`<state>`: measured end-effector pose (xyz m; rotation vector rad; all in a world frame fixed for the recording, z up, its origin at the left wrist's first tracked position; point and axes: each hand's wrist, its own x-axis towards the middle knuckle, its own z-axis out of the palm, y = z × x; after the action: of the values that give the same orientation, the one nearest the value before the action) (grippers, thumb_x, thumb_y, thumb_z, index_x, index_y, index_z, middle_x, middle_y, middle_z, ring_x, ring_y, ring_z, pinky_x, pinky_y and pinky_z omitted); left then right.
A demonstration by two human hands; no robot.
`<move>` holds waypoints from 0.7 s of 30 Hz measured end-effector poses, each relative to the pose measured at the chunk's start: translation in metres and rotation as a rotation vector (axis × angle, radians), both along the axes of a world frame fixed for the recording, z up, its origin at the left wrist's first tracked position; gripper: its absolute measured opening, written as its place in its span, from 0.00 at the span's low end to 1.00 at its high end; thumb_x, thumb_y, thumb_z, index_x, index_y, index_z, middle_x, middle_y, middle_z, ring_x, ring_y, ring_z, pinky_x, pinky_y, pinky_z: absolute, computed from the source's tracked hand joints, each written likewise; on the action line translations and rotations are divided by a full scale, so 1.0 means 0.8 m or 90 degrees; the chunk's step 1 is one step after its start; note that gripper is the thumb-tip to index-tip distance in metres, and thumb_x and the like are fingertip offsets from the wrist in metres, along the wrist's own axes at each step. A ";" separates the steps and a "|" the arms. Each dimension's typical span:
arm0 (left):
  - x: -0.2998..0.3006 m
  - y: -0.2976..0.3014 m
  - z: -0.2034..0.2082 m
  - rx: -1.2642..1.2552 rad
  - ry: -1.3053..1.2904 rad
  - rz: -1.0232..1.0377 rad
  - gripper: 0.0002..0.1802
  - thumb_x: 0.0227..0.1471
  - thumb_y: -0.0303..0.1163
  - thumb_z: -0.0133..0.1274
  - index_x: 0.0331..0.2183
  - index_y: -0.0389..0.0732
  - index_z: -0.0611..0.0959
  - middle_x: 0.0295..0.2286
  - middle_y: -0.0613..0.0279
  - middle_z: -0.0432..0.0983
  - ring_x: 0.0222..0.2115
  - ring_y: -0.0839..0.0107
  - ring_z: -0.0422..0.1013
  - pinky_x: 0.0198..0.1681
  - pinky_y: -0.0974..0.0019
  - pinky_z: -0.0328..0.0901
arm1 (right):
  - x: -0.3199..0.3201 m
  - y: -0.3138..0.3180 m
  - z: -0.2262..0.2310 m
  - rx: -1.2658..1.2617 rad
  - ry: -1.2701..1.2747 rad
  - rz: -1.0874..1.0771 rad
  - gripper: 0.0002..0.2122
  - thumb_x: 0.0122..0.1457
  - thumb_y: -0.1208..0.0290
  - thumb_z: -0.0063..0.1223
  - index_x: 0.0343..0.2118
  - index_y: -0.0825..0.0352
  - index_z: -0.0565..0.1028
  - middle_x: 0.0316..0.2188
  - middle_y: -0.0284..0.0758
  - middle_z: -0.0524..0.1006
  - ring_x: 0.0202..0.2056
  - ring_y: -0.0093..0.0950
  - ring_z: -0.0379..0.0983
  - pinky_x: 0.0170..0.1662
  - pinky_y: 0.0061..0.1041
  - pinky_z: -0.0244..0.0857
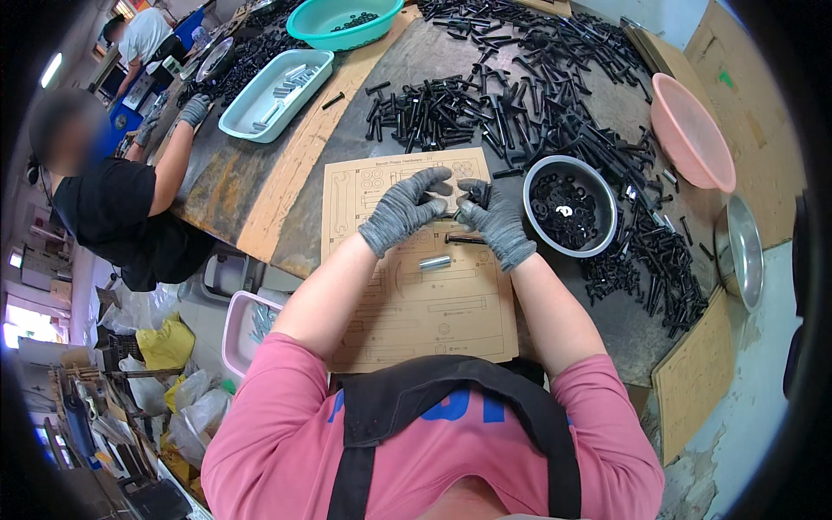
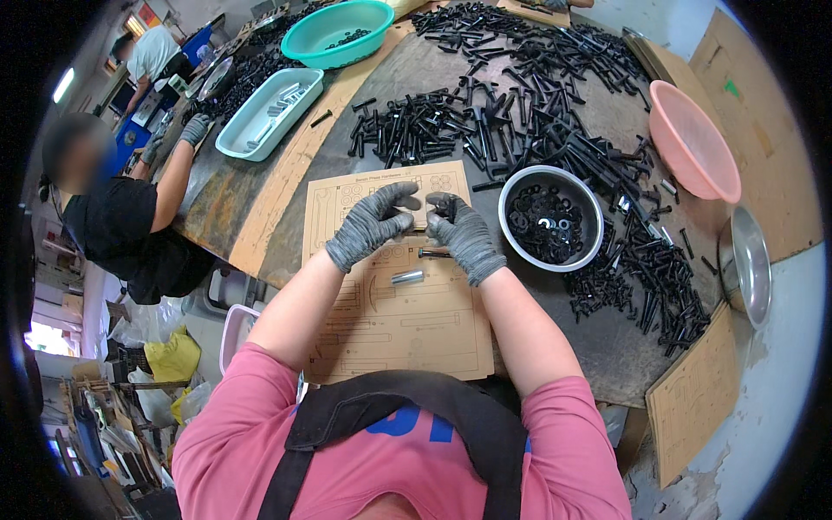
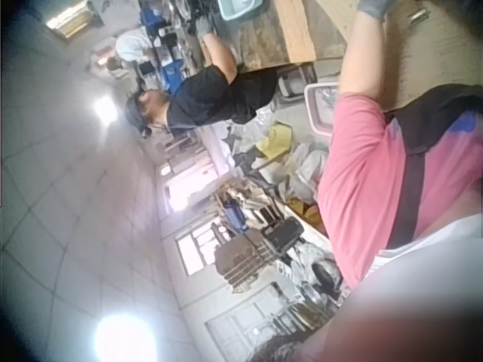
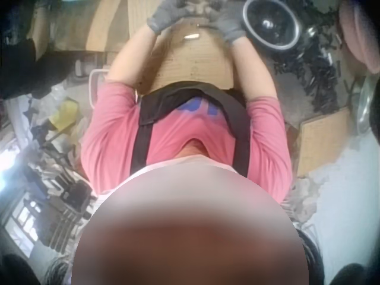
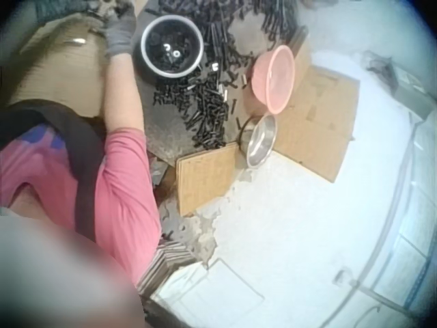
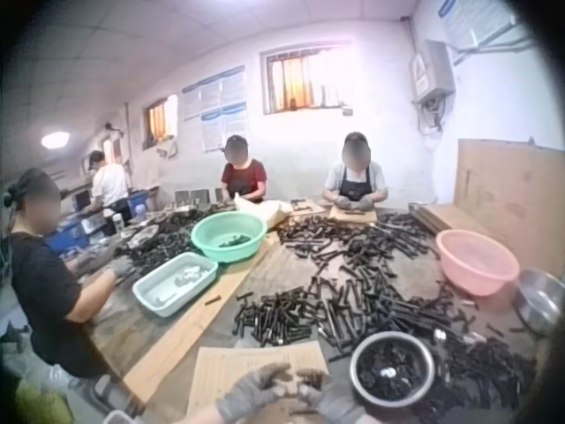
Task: The person assembles small black metal hardware components on a cardboard template. They pick up rods and rings, place them into designated slots, and then transfer the assembled units into a pink bin. The process is repeated continuously throughout the clip.
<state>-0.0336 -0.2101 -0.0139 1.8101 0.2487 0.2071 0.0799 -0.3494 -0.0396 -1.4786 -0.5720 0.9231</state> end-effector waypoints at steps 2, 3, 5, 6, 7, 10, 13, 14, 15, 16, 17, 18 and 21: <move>-0.003 0.009 -0.013 0.252 0.052 0.048 0.24 0.43 0.31 0.56 0.45 0.41 0.72 0.34 0.61 0.72 0.31 0.75 0.68 0.35 0.71 0.66 | -0.003 -0.002 -0.009 0.031 0.047 -0.013 0.17 0.52 0.79 0.48 0.46 0.66 0.64 0.33 0.34 0.71 0.29 0.22 0.71 0.27 0.16 0.68; -0.007 0.011 -0.021 0.345 0.061 0.031 0.23 0.43 0.31 0.55 0.44 0.40 0.73 0.34 0.58 0.72 0.32 0.69 0.69 0.37 0.68 0.65 | -0.004 -0.003 -0.013 0.000 0.042 -0.006 0.17 0.52 0.79 0.48 0.46 0.65 0.64 0.33 0.34 0.71 0.29 0.22 0.72 0.28 0.17 0.68; -0.006 0.014 -0.036 0.448 0.084 -0.033 0.23 0.43 0.32 0.55 0.44 0.40 0.73 0.34 0.56 0.72 0.34 0.63 0.69 0.40 0.65 0.64 | -0.003 -0.007 -0.019 -0.057 -0.038 0.030 0.15 0.50 0.78 0.50 0.43 0.67 0.67 0.33 0.37 0.72 0.32 0.27 0.72 0.32 0.22 0.68; -0.005 0.014 -0.042 0.499 0.102 -0.069 0.22 0.43 0.33 0.55 0.43 0.40 0.73 0.34 0.54 0.72 0.35 0.60 0.68 0.41 0.64 0.63 | -0.002 -0.009 -0.022 -0.097 -0.225 0.019 0.14 0.50 0.76 0.50 0.41 0.67 0.68 0.34 0.38 0.72 0.34 0.28 0.72 0.34 0.24 0.67; -0.002 0.016 -0.045 0.425 0.108 -0.077 0.22 0.44 0.35 0.54 0.42 0.39 0.74 0.34 0.51 0.71 0.38 0.55 0.67 0.44 0.62 0.61 | 0.002 -0.011 -0.024 -0.104 -0.417 0.016 0.12 0.49 0.74 0.51 0.39 0.68 0.69 0.36 0.39 0.72 0.35 0.30 0.71 0.37 0.26 0.66; 0.010 0.014 -0.050 0.413 0.105 -0.066 0.21 0.44 0.36 0.52 0.41 0.38 0.74 0.34 0.51 0.71 0.38 0.56 0.67 0.43 0.62 0.62 | 0.012 -0.016 -0.033 -0.194 -0.581 0.060 0.12 0.48 0.72 0.51 0.36 0.67 0.72 0.36 0.44 0.70 0.39 0.39 0.68 0.44 0.31 0.62; 0.021 0.003 -0.050 0.472 0.123 -0.050 0.18 0.44 0.36 0.52 0.40 0.41 0.76 0.32 0.52 0.70 0.36 0.57 0.68 0.41 0.62 0.63 | 0.017 -0.016 -0.045 -0.263 -0.660 0.093 0.13 0.49 0.73 0.49 0.40 0.64 0.71 0.35 0.44 0.70 0.38 0.40 0.68 0.42 0.33 0.62; 0.023 0.000 -0.049 0.503 0.144 -0.041 0.18 0.44 0.36 0.52 0.39 0.42 0.76 0.31 0.52 0.70 0.35 0.57 0.68 0.40 0.62 0.63 | 0.018 -0.017 -0.048 -0.241 -0.630 0.055 0.14 0.49 0.73 0.49 0.40 0.64 0.71 0.35 0.45 0.70 0.38 0.40 0.68 0.43 0.33 0.61; 0.026 0.000 -0.047 0.533 0.131 -0.051 0.18 0.42 0.36 0.54 0.39 0.44 0.77 0.30 0.53 0.70 0.34 0.57 0.69 0.39 0.62 0.64 | 0.019 -0.020 -0.050 -0.201 -0.597 0.016 0.14 0.49 0.73 0.49 0.41 0.65 0.70 0.35 0.45 0.70 0.38 0.40 0.67 0.43 0.34 0.61; 0.027 -0.001 -0.045 0.524 0.144 -0.050 0.18 0.42 0.36 0.54 0.39 0.44 0.77 0.30 0.53 0.70 0.34 0.57 0.69 0.39 0.62 0.64 | 0.019 -0.021 -0.051 -0.174 -0.552 -0.027 0.15 0.49 0.74 0.49 0.42 0.65 0.69 0.35 0.46 0.70 0.38 0.41 0.67 0.43 0.34 0.61; 0.027 -0.003 -0.044 0.514 0.141 -0.050 0.18 0.41 0.36 0.55 0.39 0.45 0.77 0.31 0.53 0.70 0.34 0.57 0.69 0.39 0.62 0.64 | 0.017 -0.024 -0.052 -0.112 -0.596 -0.096 0.16 0.51 0.78 0.46 0.44 0.69 0.68 0.33 0.42 0.74 0.28 0.34 0.71 0.33 0.27 0.66; 0.028 -0.004 -0.043 0.506 0.141 -0.048 0.19 0.41 0.37 0.55 0.39 0.45 0.77 0.31 0.53 0.70 0.33 0.57 0.69 0.39 0.62 0.64 | 0.017 -0.027 -0.052 -0.110 -0.454 -0.117 0.17 0.51 0.78 0.45 0.46 0.69 0.67 0.33 0.41 0.74 0.26 0.31 0.71 0.30 0.25 0.65; 0.033 -0.011 -0.042 0.517 0.157 -0.045 0.20 0.40 0.37 0.55 0.39 0.45 0.77 0.32 0.54 0.70 0.34 0.57 0.68 0.39 0.61 0.64 | 0.014 -0.035 -0.051 -0.110 -0.058 -0.137 0.18 0.53 0.80 0.43 0.49 0.67 0.63 0.33 0.36 0.74 0.18 0.20 0.67 0.21 0.18 0.64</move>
<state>-0.0075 -0.2191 -0.0478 2.6518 0.2969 0.0253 0.0908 -0.3772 -0.0803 -1.7078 -0.3965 0.7540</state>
